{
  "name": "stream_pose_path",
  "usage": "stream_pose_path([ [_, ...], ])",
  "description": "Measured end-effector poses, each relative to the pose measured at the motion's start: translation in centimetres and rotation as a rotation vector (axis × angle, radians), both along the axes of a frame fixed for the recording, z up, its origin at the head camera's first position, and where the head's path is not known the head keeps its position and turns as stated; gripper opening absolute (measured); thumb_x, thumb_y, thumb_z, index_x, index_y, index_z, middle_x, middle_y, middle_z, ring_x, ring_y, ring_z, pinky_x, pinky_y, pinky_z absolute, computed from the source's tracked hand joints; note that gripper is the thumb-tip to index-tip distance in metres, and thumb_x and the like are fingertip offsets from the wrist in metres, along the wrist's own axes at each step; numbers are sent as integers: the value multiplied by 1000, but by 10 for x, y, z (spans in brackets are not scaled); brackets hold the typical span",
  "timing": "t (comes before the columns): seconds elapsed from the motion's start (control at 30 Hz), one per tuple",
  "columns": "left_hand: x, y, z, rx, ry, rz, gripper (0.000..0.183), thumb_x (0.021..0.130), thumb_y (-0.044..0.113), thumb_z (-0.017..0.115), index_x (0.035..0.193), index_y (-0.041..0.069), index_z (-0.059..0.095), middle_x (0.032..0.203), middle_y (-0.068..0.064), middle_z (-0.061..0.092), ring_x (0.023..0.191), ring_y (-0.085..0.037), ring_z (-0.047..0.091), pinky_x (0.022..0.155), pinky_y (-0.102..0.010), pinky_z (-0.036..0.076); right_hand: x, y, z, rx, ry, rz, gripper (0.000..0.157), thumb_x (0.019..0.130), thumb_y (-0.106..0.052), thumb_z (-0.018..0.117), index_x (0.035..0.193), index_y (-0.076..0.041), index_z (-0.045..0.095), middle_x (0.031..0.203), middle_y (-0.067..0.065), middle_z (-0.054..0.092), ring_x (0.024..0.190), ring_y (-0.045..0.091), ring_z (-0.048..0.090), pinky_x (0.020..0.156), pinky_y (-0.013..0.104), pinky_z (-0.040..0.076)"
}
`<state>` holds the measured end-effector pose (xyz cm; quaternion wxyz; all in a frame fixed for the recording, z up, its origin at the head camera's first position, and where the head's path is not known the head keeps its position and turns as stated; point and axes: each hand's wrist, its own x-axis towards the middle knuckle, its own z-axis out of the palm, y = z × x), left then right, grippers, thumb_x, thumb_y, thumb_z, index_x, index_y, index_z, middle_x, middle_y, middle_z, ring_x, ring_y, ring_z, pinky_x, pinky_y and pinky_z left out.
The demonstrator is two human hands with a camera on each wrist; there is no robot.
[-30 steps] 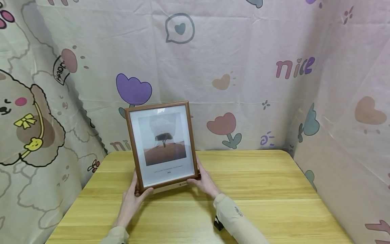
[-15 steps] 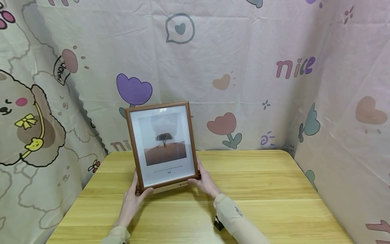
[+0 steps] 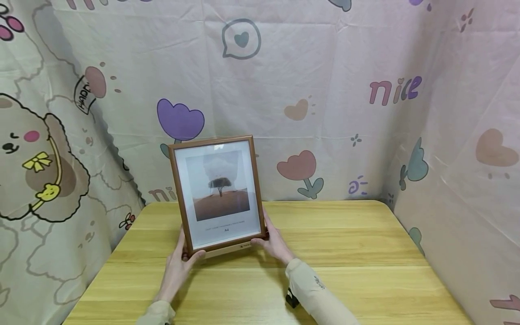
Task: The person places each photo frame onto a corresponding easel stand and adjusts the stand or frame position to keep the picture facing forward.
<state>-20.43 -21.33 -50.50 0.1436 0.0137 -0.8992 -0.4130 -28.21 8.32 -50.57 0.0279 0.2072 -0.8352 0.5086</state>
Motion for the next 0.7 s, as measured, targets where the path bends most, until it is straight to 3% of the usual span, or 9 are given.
stream_pose_path([
  [0.37, -5, 4, -1, 8, -29, -9, 105, 90, 35, 74, 163, 27, 0, 81, -9, 65, 65, -8, 49, 61, -22, 41, 1, 5, 2, -19, -10, -12, 108, 87, -10, 78, 164, -21, 4, 115, 27, 69, 98, 28, 69, 90, 40, 56],
  [0.7, -8, 9, 0, 22, -39, -26, 105, 90, 34, 74, 163, 24, -1, 82, -10, 66, 67, -10, 50, 62, -22, 42, 0, 10, 0, -14, -4, -23, 108, 87, -11, 79, 164, -22, 4, 120, 28, 67, 97, 28, 70, 87, 37, 57],
])
